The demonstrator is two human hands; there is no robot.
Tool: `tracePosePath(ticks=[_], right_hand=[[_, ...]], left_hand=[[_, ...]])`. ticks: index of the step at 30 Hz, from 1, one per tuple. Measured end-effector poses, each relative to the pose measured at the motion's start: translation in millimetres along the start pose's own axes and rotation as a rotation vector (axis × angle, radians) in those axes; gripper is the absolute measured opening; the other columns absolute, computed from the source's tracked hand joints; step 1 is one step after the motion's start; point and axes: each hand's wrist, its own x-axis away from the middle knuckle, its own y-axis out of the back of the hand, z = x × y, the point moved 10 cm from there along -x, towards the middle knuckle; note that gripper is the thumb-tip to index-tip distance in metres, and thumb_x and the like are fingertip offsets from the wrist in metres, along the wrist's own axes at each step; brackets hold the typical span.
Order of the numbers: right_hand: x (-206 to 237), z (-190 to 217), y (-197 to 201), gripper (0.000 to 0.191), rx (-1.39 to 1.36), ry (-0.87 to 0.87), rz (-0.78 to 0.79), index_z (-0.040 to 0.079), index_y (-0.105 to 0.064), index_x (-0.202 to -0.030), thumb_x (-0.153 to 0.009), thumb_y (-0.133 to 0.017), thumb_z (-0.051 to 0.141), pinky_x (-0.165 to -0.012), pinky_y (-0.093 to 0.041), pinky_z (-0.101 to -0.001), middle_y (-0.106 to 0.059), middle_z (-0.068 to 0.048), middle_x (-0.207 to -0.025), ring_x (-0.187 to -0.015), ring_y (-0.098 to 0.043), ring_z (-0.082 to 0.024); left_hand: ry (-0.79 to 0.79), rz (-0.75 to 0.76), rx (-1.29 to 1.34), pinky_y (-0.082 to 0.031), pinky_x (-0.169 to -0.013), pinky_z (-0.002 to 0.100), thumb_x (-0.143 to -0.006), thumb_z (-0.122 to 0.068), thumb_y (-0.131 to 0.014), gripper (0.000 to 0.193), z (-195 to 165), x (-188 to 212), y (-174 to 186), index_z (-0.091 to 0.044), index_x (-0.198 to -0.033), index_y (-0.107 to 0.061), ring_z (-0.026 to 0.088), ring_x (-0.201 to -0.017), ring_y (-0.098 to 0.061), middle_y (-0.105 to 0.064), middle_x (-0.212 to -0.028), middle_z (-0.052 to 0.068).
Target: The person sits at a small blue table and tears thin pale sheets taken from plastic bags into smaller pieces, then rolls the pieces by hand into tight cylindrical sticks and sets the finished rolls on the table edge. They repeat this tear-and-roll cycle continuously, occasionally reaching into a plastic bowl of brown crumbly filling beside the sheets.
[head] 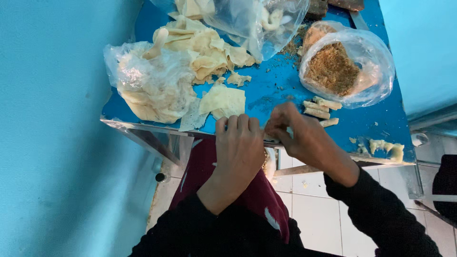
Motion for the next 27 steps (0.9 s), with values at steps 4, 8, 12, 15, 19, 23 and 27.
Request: tracePosePath(ticks=[4, 8, 12, 15, 19, 23, 27], right_hand=[[19.5, 17.8, -6.6, 0.034, 0.346, 0.184, -0.054, 0.003, -0.053, -0.118, -0.089, -0.067, -0.005, -0.072, -0.059, -0.0389, -0.072, -0.015, -0.105, -0.091, -0.074, -0.033], [46.9, 36.2, -5.2, 0.054, 0.606, 0.291, -0.176, 0.0, -0.056, -0.128, -0.075, -0.058, -0.012, -0.083, -0.059, -0.0441, -0.069, -0.016, -0.113, -0.098, -0.072, -0.036], [66.1, 32.1, 8.8, 0.046, 0.543, 0.167, -0.276, 0.004, -0.054, -0.127, -0.084, -0.059, -0.011, -0.085, -0.058, -0.0435, -0.072, -0.016, -0.113, -0.099, -0.071, -0.036], [70.2, 20.9, 16.8, 0.041, 0.414, 0.057, -0.289, -0.003, -0.048, -0.132, -0.094, -0.062, -0.007, -0.083, -0.057, -0.0418, -0.072, -0.017, -0.111, -0.101, -0.071, -0.036], [66.3, 21.1, 18.4, 0.039, 0.567, 0.043, -0.283, -0.002, -0.048, -0.131, -0.094, -0.061, -0.01, -0.084, -0.057, -0.0444, -0.072, -0.016, -0.1, -0.097, -0.072, -0.034], [62.2, 24.0, 17.7, 0.051, 0.675, 0.024, -0.222, -0.002, -0.045, -0.138, -0.091, -0.06, -0.014, -0.08, -0.058, -0.0459, -0.072, -0.016, -0.097, -0.093, -0.072, -0.033], [60.9, 21.7, 23.3, 0.06, 0.403, -0.037, -0.171, -0.002, -0.038, -0.142, -0.087, -0.055, -0.017, -0.081, -0.059, -0.0441, -0.068, -0.022, -0.11, -0.103, -0.072, -0.035]], left_hand=[[0.0, 0.073, -0.004, -0.042, -0.09, 0.044, -0.077, -0.007, -0.066, 0.008, 2.3, -0.9, -7.2, -0.006, -0.084, -0.062, 0.027, -0.086, -0.059, -0.06, -0.084, 0.011], [0.013, 0.074, 0.002, -0.043, -0.087, 0.044, -0.074, -0.005, -0.066, 0.01, 5.1, 4.7, -5.3, -0.006, -0.083, -0.062, 0.027, -0.085, -0.06, -0.061, -0.084, 0.011], [0.019, 0.079, 0.026, -0.043, -0.078, 0.043, -0.074, -0.001, -0.066, 0.009, -1.1, 14.0, -5.5, -0.005, -0.081, -0.061, 0.028, -0.082, -0.06, -0.06, -0.082, 0.012], [0.024, 0.073, 0.048, -0.046, -0.075, 0.041, -0.072, 0.002, -0.066, 0.012, -9.2, 16.4, -6.6, -0.003, -0.082, -0.06, 0.028, -0.082, -0.06, -0.06, -0.082, 0.013], [0.015, 0.092, 0.192, -0.05, -0.072, 0.042, -0.08, 0.003, -0.065, 0.012, -20.1, 17.9, -7.9, -0.002, -0.089, -0.058, 0.03, -0.081, -0.061, -0.06, -0.082, 0.014], [0.063, 0.068, 0.446, -0.053, -0.075, 0.045, -0.091, 0.0, -0.065, 0.012, -20.0, 19.8, -3.8, -0.002, -0.099, -0.056, 0.034, -0.087, -0.065, -0.064, -0.087, 0.015], [0.139, 0.13, 0.633, -0.055, -0.079, 0.046, -0.085, 0.009, -0.062, 0.027, -12.7, 22.3, -11.7, -0.001, -0.109, -0.058, 0.036, -0.095, -0.069, -0.068, -0.096, 0.016]])
